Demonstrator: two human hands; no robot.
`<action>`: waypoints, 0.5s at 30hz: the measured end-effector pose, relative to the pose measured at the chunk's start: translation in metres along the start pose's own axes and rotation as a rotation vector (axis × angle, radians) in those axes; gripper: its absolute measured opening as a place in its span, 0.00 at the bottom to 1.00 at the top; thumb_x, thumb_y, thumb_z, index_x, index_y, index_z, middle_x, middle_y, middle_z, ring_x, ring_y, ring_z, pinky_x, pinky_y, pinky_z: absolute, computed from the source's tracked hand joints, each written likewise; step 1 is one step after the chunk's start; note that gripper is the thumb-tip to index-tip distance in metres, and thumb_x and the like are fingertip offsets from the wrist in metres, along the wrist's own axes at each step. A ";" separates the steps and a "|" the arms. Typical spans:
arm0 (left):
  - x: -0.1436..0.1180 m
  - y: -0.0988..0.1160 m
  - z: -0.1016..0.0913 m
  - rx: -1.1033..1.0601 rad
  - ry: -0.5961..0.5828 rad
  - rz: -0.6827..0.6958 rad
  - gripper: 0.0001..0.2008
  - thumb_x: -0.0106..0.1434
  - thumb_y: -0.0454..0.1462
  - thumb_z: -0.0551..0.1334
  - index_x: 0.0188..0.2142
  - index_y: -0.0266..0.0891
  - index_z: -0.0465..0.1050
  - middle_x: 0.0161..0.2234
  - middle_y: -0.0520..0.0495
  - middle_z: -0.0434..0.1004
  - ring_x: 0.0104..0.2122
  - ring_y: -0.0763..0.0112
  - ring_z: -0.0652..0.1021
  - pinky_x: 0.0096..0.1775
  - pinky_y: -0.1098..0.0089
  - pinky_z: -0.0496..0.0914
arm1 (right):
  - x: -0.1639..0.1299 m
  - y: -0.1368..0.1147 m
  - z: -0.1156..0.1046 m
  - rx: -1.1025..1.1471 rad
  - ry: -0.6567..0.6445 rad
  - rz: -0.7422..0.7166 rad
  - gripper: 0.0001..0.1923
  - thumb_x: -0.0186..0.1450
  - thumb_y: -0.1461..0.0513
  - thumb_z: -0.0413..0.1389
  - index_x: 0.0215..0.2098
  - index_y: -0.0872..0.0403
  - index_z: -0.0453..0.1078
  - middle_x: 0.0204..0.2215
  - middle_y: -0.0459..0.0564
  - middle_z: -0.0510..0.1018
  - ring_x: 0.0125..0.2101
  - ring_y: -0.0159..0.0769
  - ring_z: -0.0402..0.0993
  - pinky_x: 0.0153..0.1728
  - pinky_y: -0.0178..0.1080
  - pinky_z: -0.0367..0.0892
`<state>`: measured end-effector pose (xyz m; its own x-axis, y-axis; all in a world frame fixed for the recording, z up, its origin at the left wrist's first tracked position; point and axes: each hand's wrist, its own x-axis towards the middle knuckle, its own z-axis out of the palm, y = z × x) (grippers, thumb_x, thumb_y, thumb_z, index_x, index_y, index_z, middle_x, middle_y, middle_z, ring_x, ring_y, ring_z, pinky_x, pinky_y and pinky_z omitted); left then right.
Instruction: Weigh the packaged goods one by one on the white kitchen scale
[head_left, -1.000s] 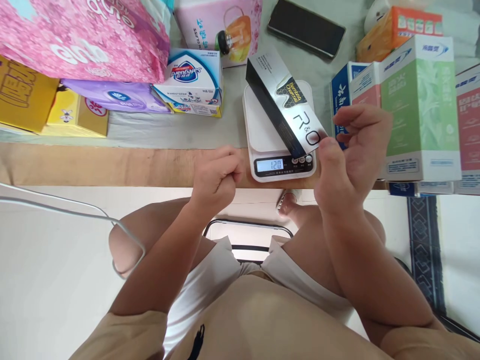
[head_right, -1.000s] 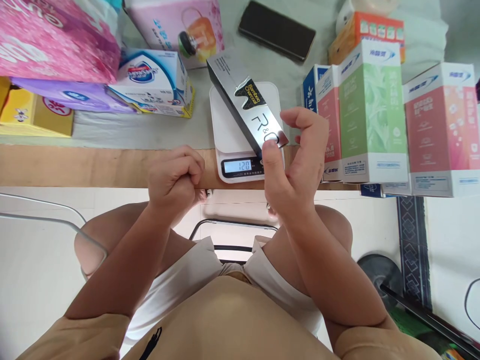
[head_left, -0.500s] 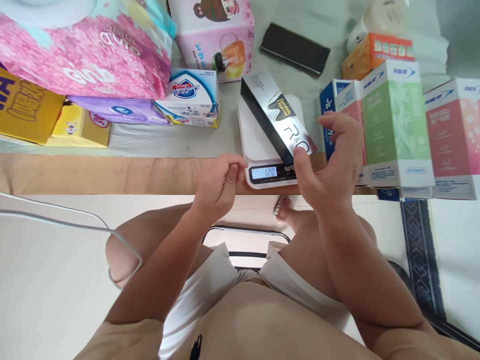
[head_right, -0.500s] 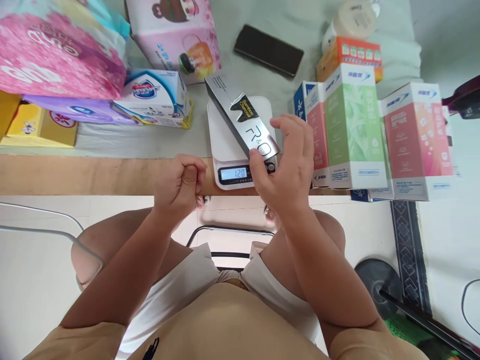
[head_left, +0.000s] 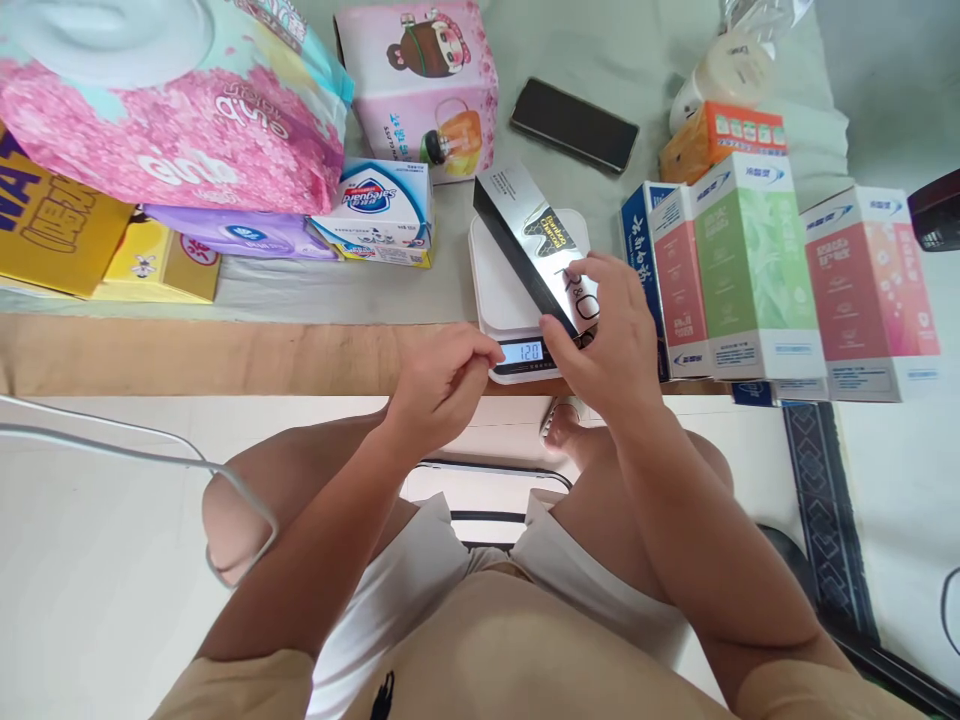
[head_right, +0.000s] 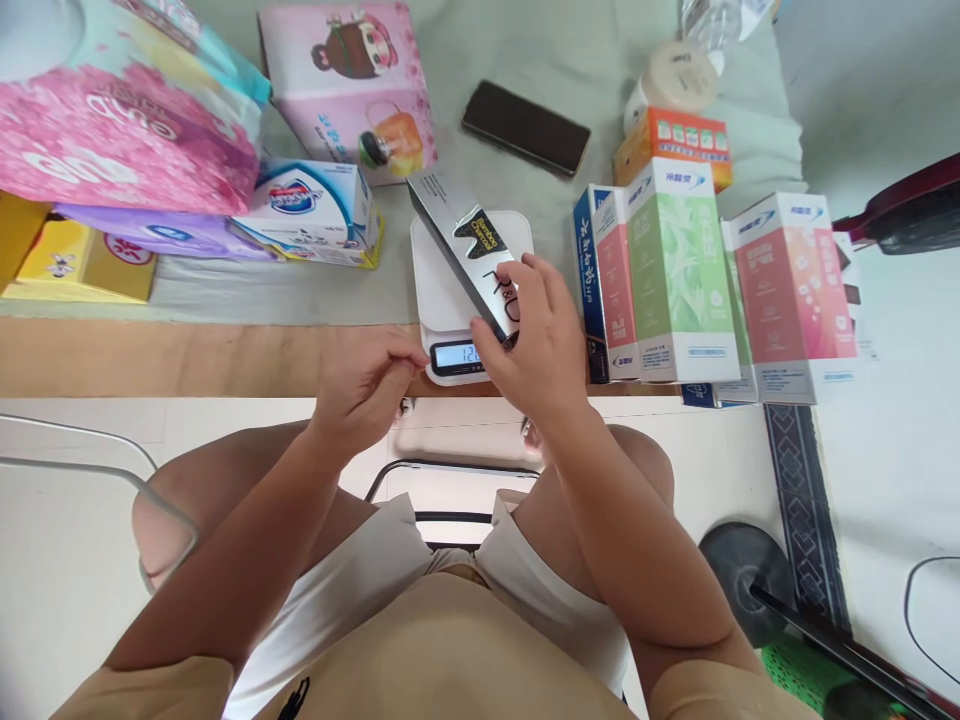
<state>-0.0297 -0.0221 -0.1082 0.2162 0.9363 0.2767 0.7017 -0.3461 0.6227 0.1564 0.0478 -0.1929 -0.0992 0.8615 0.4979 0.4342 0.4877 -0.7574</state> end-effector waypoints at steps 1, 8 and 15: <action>0.001 0.001 -0.001 0.002 0.000 0.002 0.12 0.72 0.29 0.53 0.37 0.42 0.74 0.29 0.48 0.77 0.30 0.69 0.77 0.33 0.65 0.72 | 0.001 0.000 0.001 0.001 -0.007 0.003 0.22 0.66 0.57 0.59 0.57 0.51 0.69 0.58 0.61 0.76 0.60 0.51 0.73 0.62 0.60 0.73; 0.001 0.004 -0.003 0.008 -0.009 0.005 0.12 0.71 0.28 0.54 0.37 0.41 0.74 0.30 0.48 0.79 0.31 0.70 0.78 0.33 0.68 0.71 | 0.002 0.001 0.004 0.007 -0.018 -0.033 0.22 0.67 0.61 0.57 0.59 0.51 0.71 0.55 0.58 0.79 0.56 0.49 0.76 0.60 0.57 0.74; 0.001 0.003 -0.003 -0.003 -0.028 -0.032 0.12 0.72 0.29 0.54 0.37 0.43 0.73 0.29 0.49 0.78 0.28 0.70 0.77 0.31 0.66 0.72 | -0.004 -0.009 -0.005 0.001 0.095 -0.085 0.19 0.71 0.61 0.55 0.60 0.50 0.73 0.57 0.61 0.76 0.53 0.46 0.78 0.52 0.53 0.79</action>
<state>-0.0295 -0.0223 -0.1040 0.2127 0.9482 0.2358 0.7067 -0.3159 0.6330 0.1573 0.0392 -0.1864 -0.0507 0.7999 0.5980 0.4273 0.5585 -0.7110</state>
